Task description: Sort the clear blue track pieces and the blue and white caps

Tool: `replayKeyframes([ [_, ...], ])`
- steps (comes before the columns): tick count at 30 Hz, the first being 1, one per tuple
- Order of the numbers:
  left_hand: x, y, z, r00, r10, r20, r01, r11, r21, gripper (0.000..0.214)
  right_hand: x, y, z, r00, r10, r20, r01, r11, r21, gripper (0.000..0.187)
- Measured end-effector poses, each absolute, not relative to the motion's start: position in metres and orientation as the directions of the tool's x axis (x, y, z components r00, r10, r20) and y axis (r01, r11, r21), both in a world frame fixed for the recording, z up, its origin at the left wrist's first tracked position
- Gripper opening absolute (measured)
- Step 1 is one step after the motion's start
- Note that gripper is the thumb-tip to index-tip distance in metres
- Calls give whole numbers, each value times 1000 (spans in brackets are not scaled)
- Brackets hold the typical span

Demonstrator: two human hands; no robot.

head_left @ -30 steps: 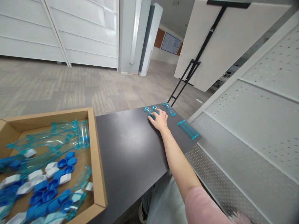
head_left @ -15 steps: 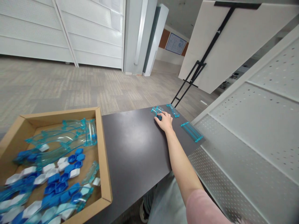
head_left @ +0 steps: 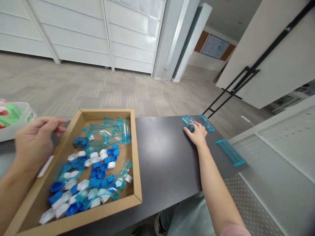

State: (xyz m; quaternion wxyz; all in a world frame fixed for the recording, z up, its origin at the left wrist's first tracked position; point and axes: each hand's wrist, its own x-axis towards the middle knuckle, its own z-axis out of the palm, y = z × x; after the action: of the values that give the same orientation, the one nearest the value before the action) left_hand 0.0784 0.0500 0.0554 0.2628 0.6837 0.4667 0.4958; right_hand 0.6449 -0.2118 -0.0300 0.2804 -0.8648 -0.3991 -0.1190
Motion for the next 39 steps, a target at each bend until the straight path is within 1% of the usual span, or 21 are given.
replayKeyframes([
  [2,77,52,53,17,916,400,283,-388,877,22,641,-212,-24,637,613,467,771,-498,-397,40],
  [5,75,53,51,31,920,390,196,-388,900,22,621,-208,-11,583,621,524,812,-428,-396,41],
  [7,74,53,49,37,922,385,184,-385,905,25,594,-201,2,512,661,548,855,-332,-398,37],
  [9,74,52,47,45,927,372,185,-374,909,28,554,-190,19,396,737,548,896,-182,-404,32],
  [12,74,51,45,74,926,370,185,-377,908,31,479,-166,49,135,863,487,910,85,-405,25],
  [14,75,50,43,86,922,377,182,-386,904,32,429,-147,67,-47,906,420,895,225,-386,22],
  [16,75,50,42,89,921,379,170,-389,905,32,389,-125,77,-164,927,336,889,287,-356,21],
  [19,74,49,42,121,918,377,165,-393,904,34,356,-97,74,-230,953,198,915,281,-288,19],
  [21,74,49,43,156,908,388,175,-412,894,35,349,-85,65,-224,965,138,932,254,-259,16],
  [23,74,47,45,197,891,408,184,-442,878,34,349,-79,56,-205,970,134,934,234,-270,14],
  [25,75,46,48,243,874,420,197,-469,861,34,352,-78,50,-171,968,184,923,223,-313,15],
  [29,78,44,49,306,864,401,228,-475,850,35,362,-81,51,-31,935,355,874,198,-445,17],
  [32,78,44,47,336,860,385,247,-475,845,35,370,-83,54,107,857,503,788,235,-569,19],
  [34,78,46,45,377,850,368,260,-479,839,34,376,-83,53,204,800,564,701,283,-654,19],
  [36,77,48,44,413,827,382,275,-513,813,32,380,-83,51,277,767,579,606,328,-724,19],
  [39,75,52,42,452,753,479,276,-629,727,32,382,-81,44,337,745,576,493,382,-782,22],
])
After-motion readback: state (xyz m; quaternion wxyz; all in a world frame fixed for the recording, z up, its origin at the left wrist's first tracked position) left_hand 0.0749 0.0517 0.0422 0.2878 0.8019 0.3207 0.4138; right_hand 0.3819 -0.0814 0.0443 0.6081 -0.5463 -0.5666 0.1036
